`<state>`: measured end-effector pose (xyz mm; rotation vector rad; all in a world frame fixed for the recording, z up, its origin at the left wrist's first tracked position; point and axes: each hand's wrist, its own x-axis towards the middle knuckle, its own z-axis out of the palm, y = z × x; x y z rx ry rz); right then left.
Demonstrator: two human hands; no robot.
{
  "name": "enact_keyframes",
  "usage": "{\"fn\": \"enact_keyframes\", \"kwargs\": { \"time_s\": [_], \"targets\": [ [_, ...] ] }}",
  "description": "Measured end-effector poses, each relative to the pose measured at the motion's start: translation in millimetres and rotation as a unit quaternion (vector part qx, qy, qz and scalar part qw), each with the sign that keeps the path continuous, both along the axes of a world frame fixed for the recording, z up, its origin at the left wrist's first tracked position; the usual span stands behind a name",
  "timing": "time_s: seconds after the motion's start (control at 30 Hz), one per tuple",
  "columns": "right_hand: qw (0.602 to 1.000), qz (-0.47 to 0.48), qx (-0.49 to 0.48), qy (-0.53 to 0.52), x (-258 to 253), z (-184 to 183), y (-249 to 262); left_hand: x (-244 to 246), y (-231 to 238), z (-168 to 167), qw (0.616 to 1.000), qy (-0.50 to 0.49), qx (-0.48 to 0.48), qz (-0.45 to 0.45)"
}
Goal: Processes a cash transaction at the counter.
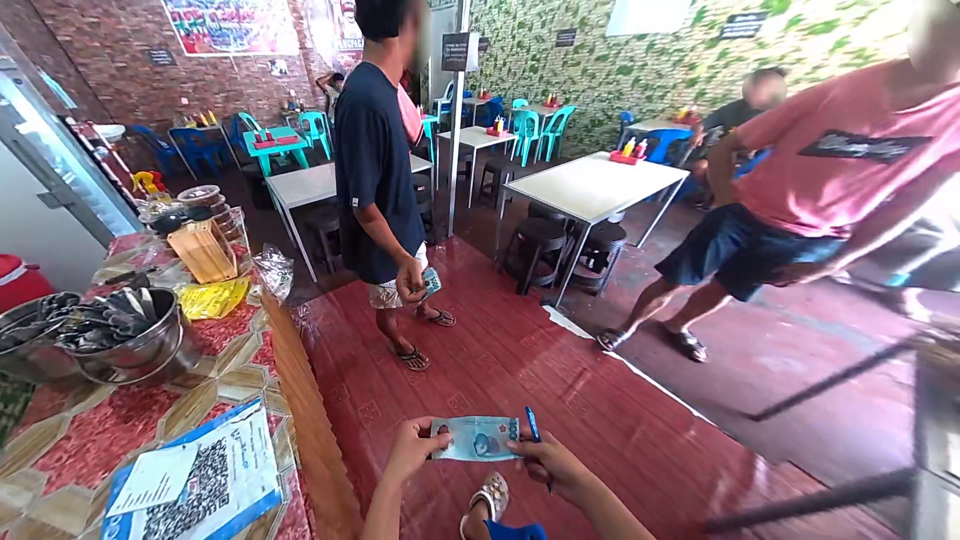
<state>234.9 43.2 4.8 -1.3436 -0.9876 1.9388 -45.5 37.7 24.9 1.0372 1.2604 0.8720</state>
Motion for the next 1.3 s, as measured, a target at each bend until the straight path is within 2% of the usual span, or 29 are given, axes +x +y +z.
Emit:
{"fn": "enact_keyframes", "kwargs": {
  "time_s": [0.1,0.23,0.33,0.57,0.7,0.87,1.0,1.3],
  "targets": [
    [1.0,0.007,0.003,0.011,2.1,2.4,0.4,4.6,-2.6,5.2,0.999,-0.043,-0.024,0.015],
    [0.997,0.054,0.045,-0.042,3.8,4.2,0.5,12.2,-6.1,11.7,0.998,-0.046,-0.049,-0.012],
    [0.995,0.041,0.056,-0.071,9.5,5.3,0.1,16.3,-6.5,10.7,0.998,-0.047,-0.036,-0.022],
    [0.994,0.009,0.066,-0.085,18.7,10.7,-11.3,10.4,-2.2,-2.0,0.999,-0.013,-0.007,0.032],
    [0.993,0.012,0.065,-0.094,13.7,9.3,-14.4,10.0,-2.7,2.2,0.999,-0.024,-0.007,0.046],
    [0.998,-0.051,0.022,0.008,3.7,12.1,-12.3,5.3,-2.1,5.2,0.996,-0.047,-0.013,0.069],
    [0.995,-0.063,-0.005,0.071,7.9,13.8,-12.9,6.7,-0.8,6.0,0.991,-0.08,-0.026,0.099],
    [0.994,-0.031,-0.04,0.095,19.3,5.1,-20.2,14.3,0.0,3.0,0.991,-0.094,-0.059,0.073]
  ]
}}
